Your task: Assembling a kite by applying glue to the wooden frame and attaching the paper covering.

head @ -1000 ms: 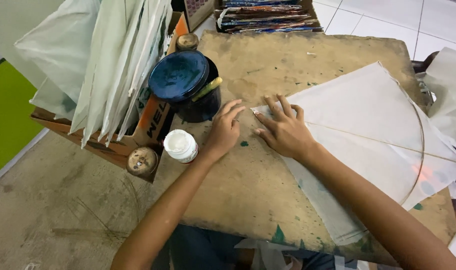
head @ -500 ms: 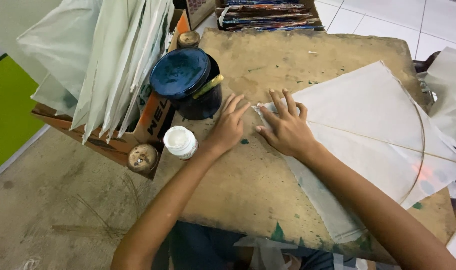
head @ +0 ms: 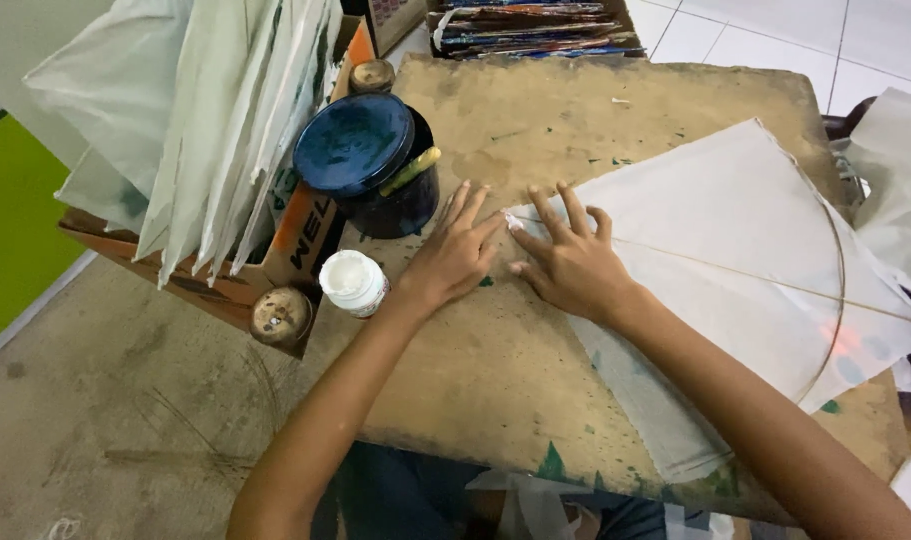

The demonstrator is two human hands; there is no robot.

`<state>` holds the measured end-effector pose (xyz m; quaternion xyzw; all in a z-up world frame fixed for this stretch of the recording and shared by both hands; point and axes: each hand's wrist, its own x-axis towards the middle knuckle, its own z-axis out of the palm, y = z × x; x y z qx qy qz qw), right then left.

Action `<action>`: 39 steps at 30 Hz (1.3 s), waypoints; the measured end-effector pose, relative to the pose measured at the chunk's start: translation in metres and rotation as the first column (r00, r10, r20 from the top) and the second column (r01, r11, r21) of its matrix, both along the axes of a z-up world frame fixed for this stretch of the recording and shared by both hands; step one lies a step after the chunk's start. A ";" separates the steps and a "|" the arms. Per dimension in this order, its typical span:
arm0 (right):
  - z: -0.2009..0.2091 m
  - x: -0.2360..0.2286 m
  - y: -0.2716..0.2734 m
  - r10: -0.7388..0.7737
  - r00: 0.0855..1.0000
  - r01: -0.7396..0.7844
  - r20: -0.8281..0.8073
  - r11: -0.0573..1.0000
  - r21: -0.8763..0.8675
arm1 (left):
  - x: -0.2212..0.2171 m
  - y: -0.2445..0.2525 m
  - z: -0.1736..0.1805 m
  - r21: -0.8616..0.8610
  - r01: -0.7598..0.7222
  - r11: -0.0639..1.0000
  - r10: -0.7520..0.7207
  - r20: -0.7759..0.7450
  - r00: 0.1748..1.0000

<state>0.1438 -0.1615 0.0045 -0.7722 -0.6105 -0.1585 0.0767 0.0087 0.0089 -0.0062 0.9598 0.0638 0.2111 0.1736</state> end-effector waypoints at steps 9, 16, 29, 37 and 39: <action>0.041 -0.007 -0.038 -0.076 0.989 0.056 -0.129 0.986 -0.157 | 0.007 0.007 -0.018 0.114 -0.019 0.993 0.006 0.120 0.993; 0.021 -0.003 -0.005 -0.037 0.999 0.038 0.014 0.996 -0.076 | 0.012 0.010 -0.033 0.080 -0.061 0.995 0.054 0.085 0.995; 0.036 -0.028 -0.051 -0.004 0.964 0.053 0.265 0.983 -0.176 | 0.014 0.012 -0.032 0.054 -0.022 0.998 0.018 0.073 0.997; 0.055 -0.051 -0.099 -0.019 0.960 0.094 0.279 0.962 -0.256 | 0.012 0.009 -0.030 0.040 -0.044 0.998 0.042 0.051 0.998; 0.061 -0.055 -0.106 -0.004 0.962 0.080 0.272 0.960 -0.270 | 0.010 0.005 -0.025 0.007 -0.040 0.999 0.040 0.063 0.997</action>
